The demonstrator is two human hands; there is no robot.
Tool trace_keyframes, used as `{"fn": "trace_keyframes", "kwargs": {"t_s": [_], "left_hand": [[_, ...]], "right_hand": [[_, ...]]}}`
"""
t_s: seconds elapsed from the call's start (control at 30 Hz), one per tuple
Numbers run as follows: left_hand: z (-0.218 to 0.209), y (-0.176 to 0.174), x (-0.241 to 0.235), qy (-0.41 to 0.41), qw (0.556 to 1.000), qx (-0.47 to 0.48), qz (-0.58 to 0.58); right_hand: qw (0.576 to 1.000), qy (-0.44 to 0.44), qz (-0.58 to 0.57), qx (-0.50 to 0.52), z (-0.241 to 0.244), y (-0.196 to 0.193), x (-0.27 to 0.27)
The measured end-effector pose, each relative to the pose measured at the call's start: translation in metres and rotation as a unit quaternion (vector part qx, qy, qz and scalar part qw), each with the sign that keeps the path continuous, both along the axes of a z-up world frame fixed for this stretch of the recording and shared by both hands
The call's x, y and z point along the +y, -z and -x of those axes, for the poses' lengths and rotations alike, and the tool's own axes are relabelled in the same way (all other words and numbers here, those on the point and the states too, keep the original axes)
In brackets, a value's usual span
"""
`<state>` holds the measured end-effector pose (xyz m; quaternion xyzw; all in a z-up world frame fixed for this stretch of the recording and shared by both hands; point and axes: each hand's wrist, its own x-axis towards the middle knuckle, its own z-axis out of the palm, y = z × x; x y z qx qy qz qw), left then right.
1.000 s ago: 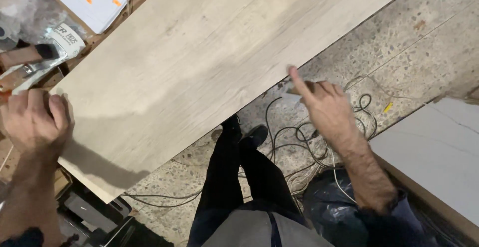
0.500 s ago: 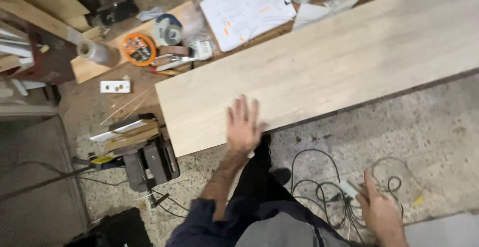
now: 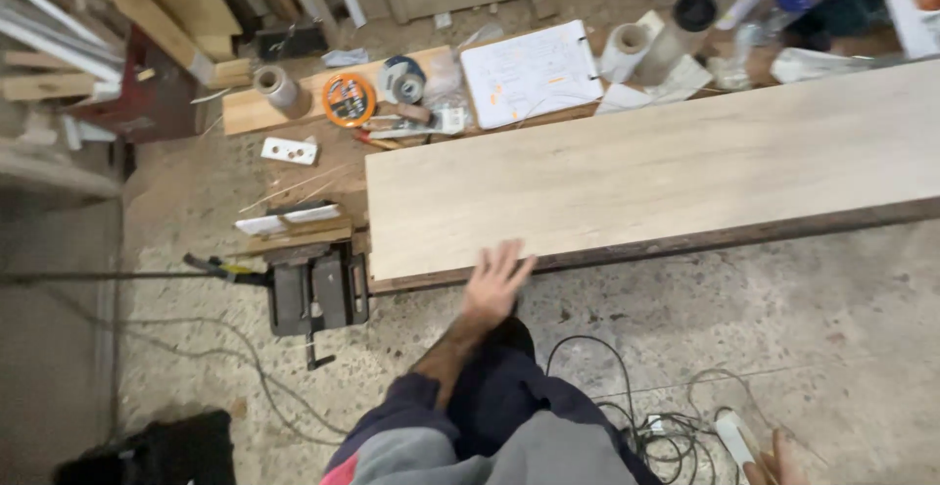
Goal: Sanding the edge of a wood board and applying veneer edging using an iron and glue.
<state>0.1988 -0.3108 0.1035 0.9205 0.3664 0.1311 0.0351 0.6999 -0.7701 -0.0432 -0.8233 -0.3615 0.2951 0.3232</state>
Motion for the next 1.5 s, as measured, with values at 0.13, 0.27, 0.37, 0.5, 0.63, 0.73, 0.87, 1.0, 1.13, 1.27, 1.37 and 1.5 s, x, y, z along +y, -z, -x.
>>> {"fn": "trace_keyframes", "kwargs": {"t_s": [0.13,0.27,0.37,0.5,0.63,0.73,0.87,1.0,1.13,1.27,1.37,1.5], "left_hand": [[0.048,0.006,-0.009,-0.166,0.984,-0.042,0.041],[0.022,-0.021,-0.007,-0.304,0.870,-0.188,0.340],[-0.043,-0.036,-0.002,-0.136,0.744,-0.360,0.547],[-0.104,-0.063,0.010,-0.043,0.492,-0.546,0.677],[-0.093,-0.016,0.052,-0.161,0.465,-0.674,0.550],[-0.042,-0.023,0.089,-0.289,0.585,-0.565,0.505],[0.007,-0.009,0.133,-0.372,0.729,-0.357,0.451],[0.015,-0.023,0.173,-0.384,0.747,-0.259,0.477],[0.006,-0.020,0.176,-0.339,0.790,-0.221,0.460],[-0.012,-0.018,0.174,-0.316,0.825,-0.188,0.429],[-0.029,-0.011,0.170,-0.318,0.810,-0.162,0.466],[-0.047,-0.013,0.169,-0.328,0.806,-0.208,0.447]], "right_hand": [[0.992,0.088,-0.091,0.022,0.039,-0.077,0.091],[0.966,0.110,-0.192,0.131,0.144,-0.207,0.220],[0.962,0.037,-0.227,0.150,0.206,-0.251,0.324],[0.966,-0.081,-0.231,0.083,0.273,-0.299,0.427],[0.941,-0.284,-0.178,-0.046,0.303,-0.311,0.496],[0.933,-0.333,-0.119,-0.068,0.289,-0.294,0.545],[0.930,-0.314,0.030,-0.190,0.198,-0.233,0.620],[0.913,-0.312,0.067,-0.255,0.093,-0.151,0.718],[0.854,-0.436,0.001,-0.282,0.069,-0.110,0.785],[0.724,-0.631,-0.026,-0.279,0.096,-0.108,0.839],[0.669,-0.657,0.082,-0.338,0.102,-0.082,0.860],[0.678,-0.650,0.031,-0.341,0.092,-0.083,0.845]]}}
